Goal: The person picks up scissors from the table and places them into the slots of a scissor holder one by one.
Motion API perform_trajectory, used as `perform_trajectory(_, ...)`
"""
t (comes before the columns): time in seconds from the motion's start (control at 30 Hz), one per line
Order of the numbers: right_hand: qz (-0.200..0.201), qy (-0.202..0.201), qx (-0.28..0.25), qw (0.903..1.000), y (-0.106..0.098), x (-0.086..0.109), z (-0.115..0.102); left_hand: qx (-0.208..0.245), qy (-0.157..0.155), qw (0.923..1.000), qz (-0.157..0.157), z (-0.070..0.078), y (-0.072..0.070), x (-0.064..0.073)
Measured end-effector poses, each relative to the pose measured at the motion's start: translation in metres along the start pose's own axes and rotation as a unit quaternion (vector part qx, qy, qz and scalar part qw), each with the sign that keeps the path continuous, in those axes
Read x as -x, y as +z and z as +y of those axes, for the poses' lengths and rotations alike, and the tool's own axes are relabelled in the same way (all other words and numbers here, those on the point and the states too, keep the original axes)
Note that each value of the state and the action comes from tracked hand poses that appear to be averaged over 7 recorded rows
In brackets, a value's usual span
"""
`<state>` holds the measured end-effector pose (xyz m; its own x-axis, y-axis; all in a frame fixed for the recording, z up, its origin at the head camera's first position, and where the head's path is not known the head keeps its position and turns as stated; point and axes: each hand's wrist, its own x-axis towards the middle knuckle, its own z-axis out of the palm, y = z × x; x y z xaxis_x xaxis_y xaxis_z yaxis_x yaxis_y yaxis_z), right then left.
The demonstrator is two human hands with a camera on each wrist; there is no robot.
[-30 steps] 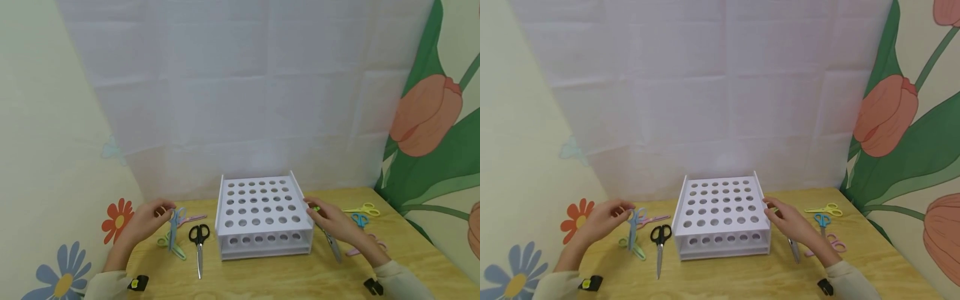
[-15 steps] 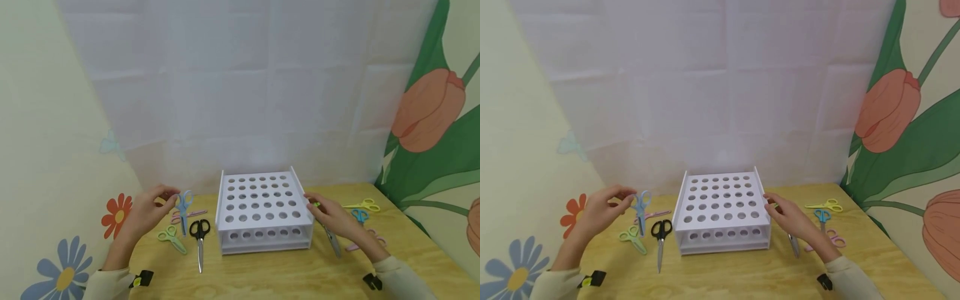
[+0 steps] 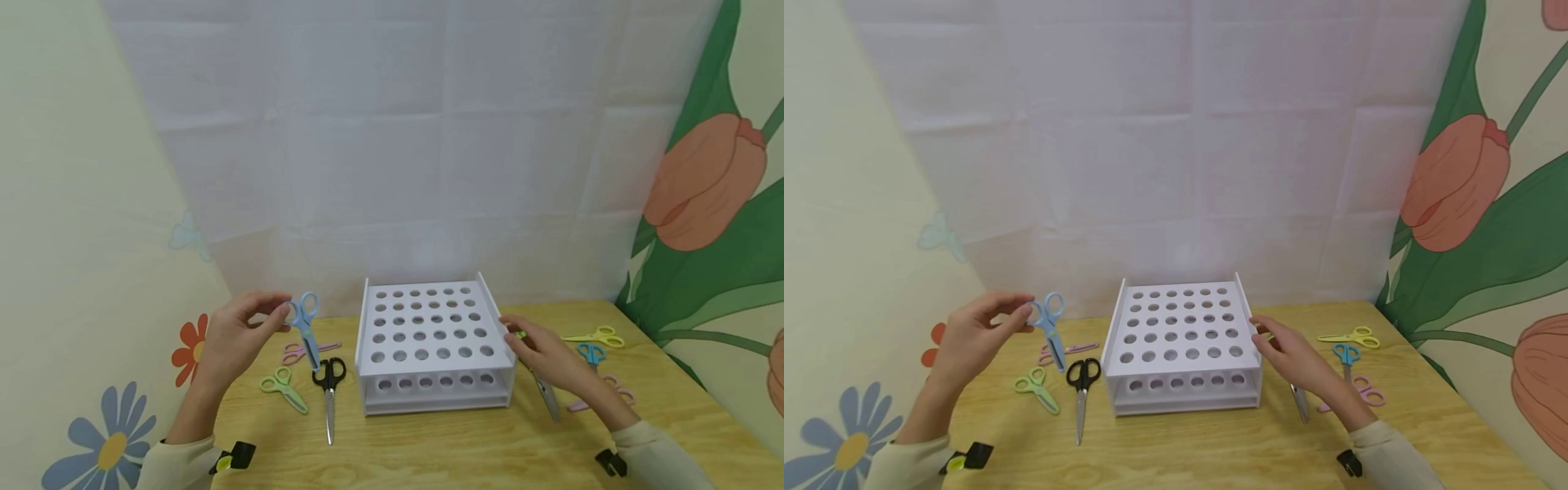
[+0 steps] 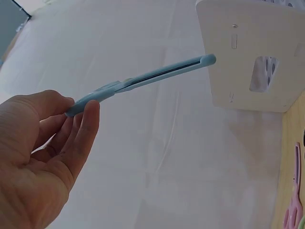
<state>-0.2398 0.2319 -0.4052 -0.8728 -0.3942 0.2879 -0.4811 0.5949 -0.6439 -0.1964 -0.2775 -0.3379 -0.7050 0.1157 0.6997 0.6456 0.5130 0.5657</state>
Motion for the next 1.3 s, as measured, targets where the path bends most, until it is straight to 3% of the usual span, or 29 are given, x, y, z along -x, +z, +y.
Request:
perform_trajectory(0.5,-0.001,0.005,-0.011,0.9999,0.002,-0.003,0.003,0.019,-0.012,0.9997,0.010,0.011,0.011,-0.004)
perform_trajectory(0.8,0.013,-0.006,0.003,0.9999,-0.001,-0.003,0.002,0.099,-0.012,0.9935,0.053,0.011,0.026,-0.007)
perform_trajectory(1.3,0.005,0.009,-0.001,0.9999,0.003,-0.001,0.003,0.128,-0.046,0.9867,0.089,0.012,0.035,0.002)
